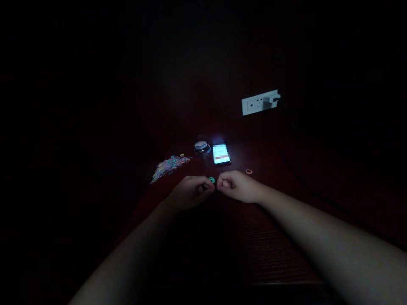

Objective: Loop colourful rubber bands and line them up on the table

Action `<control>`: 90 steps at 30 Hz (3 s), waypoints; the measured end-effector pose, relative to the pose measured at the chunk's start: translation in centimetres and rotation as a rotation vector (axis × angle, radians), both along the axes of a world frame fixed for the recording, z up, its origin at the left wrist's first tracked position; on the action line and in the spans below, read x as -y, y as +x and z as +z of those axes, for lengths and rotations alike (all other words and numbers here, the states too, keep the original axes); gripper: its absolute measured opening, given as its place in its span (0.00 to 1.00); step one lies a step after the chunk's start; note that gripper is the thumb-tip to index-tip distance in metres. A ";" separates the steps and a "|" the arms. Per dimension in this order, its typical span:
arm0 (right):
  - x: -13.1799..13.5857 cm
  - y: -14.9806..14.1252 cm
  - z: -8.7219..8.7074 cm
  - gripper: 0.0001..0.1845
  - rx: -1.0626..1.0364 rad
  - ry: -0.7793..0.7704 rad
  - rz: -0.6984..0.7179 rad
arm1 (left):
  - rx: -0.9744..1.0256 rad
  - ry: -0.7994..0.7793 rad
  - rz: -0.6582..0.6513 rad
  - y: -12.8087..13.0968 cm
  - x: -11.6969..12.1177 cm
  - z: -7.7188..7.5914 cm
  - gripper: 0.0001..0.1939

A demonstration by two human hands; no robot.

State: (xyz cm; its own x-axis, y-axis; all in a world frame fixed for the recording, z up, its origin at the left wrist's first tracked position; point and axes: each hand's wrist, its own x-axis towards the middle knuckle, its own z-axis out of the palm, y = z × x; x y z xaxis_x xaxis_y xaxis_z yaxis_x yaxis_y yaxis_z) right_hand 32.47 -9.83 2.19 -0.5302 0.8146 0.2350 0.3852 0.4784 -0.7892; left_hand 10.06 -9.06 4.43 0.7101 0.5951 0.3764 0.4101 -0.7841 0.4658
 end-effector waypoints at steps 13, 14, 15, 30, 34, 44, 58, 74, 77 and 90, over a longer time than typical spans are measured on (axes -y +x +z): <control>0.0 0.0 0.1 0.12 0.004 -0.008 0.009 | -0.011 -0.077 0.024 0.1 0.3 0.3 0.04; 0.0 0.0 0.0 0.12 0.007 -0.008 0.011 | -0.009 -0.076 0.022 0.1 0.3 0.3 0.04; -0.1 0.1 0.0 0.12 0.013 -0.006 0.011 | -0.006 -0.073 0.020 0.1 0.2 0.2 0.05; -1.7 3.5 0.5 0.10 0.100 0.024 -0.131 | -0.009 -0.078 0.098 -0.7 -0.4 -0.2 0.05; -1.9 4.7 1.2 0.11 0.152 -0.046 -0.136 | 0.005 -0.087 0.130 -1.1 -0.6 -0.3 0.05; -2.3 5.7 1.0 0.12 0.265 -0.108 -0.091 | 0.031 -0.081 0.188 -1.5 -1.0 -0.3 0.06; -2.3 5.6 0.8 0.12 0.274 -0.127 -0.074 | 0.060 -0.113 0.173 -1.3 -0.9 -0.4 0.06; -2.4 5.7 0.6 0.13 0.281 -0.162 -0.061 | 0.067 -0.135 0.168 -1.4 -1.1 -0.5 0.07; -2.4 5.7 0.7 0.13 0.285 -0.157 -0.063 | 0.060 -0.129 0.179 -1.3 -1.0 -0.4 0.07; -2.4 5.3 0.7 0.12 0.271 -0.171 -0.085 | 0.063 -0.148 0.180 -1.3 -1.0 -0.4 0.07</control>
State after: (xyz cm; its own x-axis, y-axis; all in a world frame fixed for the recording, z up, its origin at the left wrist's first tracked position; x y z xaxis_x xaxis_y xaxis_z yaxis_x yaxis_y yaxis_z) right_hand 37.77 -7.42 2.86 -0.4828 0.8743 -0.0494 0.6249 0.3045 -0.7188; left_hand 8.73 -8.04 4.04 0.5658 0.7618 0.3155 0.5037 -0.6223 0.5993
